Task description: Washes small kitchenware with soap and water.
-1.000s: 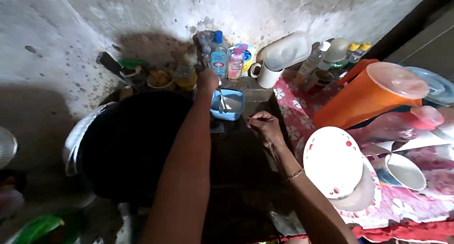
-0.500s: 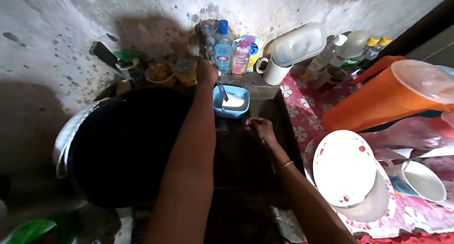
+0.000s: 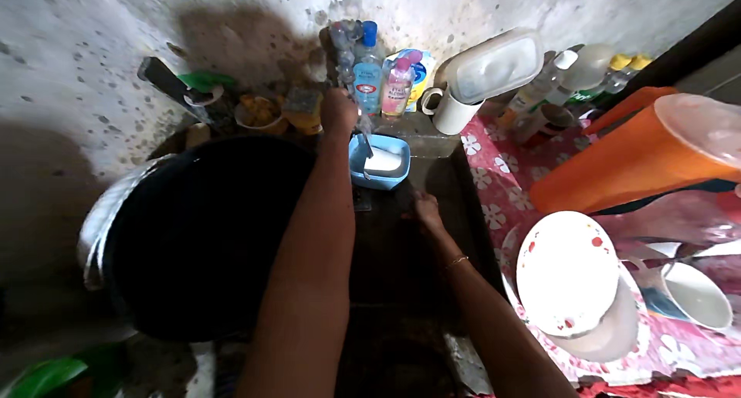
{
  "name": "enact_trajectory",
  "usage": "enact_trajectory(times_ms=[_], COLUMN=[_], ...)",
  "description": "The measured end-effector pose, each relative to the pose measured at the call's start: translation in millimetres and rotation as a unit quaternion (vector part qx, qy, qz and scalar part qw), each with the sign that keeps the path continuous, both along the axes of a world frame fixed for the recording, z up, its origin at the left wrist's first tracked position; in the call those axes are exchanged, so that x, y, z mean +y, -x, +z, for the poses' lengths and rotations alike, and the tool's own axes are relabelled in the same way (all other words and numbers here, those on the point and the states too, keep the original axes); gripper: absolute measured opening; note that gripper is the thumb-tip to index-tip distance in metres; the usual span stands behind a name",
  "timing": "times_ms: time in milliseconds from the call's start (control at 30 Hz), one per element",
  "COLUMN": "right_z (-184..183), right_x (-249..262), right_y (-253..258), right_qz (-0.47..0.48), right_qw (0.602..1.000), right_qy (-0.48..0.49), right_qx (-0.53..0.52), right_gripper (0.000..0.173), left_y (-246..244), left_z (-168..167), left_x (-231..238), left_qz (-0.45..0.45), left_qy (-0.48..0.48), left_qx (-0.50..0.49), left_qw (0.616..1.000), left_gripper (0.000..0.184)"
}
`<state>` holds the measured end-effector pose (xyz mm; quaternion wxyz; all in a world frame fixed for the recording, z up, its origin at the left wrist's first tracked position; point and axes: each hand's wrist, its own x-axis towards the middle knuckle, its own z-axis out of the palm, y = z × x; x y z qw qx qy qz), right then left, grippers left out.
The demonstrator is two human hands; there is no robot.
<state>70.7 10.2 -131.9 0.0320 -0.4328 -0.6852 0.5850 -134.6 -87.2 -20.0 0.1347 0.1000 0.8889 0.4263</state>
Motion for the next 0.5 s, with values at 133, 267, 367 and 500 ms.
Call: enact_trajectory(times_ms=[133, 267, 367, 500], right_z=[-1.7, -2.4, -4.3, -4.7], right_x=[-0.3, 2.6, 5.1, 4.0], right_y=[1.2, -2.5, -3.9, -2.3], right_qz=[0.039, 0.092, 0.106, 0.090], right_qw=[0.998, 0.992, 0.990, 0.993], right_qy=[0.040, 0.082, 0.073, 0.052], right_qx=[0.009, 0.027, 0.049, 0.048], right_gripper=[0.036, 0.027, 0.018, 0.019], left_y=[-3.1, -2.2, -3.2, -3.5], left_z=[4.0, 2.7, 5.4, 7.0], left_x=[-0.7, 1.1, -0.2, -0.4], left_qz=[0.006, 0.010, 0.010, 0.006], left_qy=[0.008, 0.007, 0.011, 0.018], left_qx=[-0.001, -0.005, -0.003, -0.009], left_qw=[1.000, 1.000, 1.000, 1.000], left_gripper=[0.031, 0.031, 0.030, 0.032])
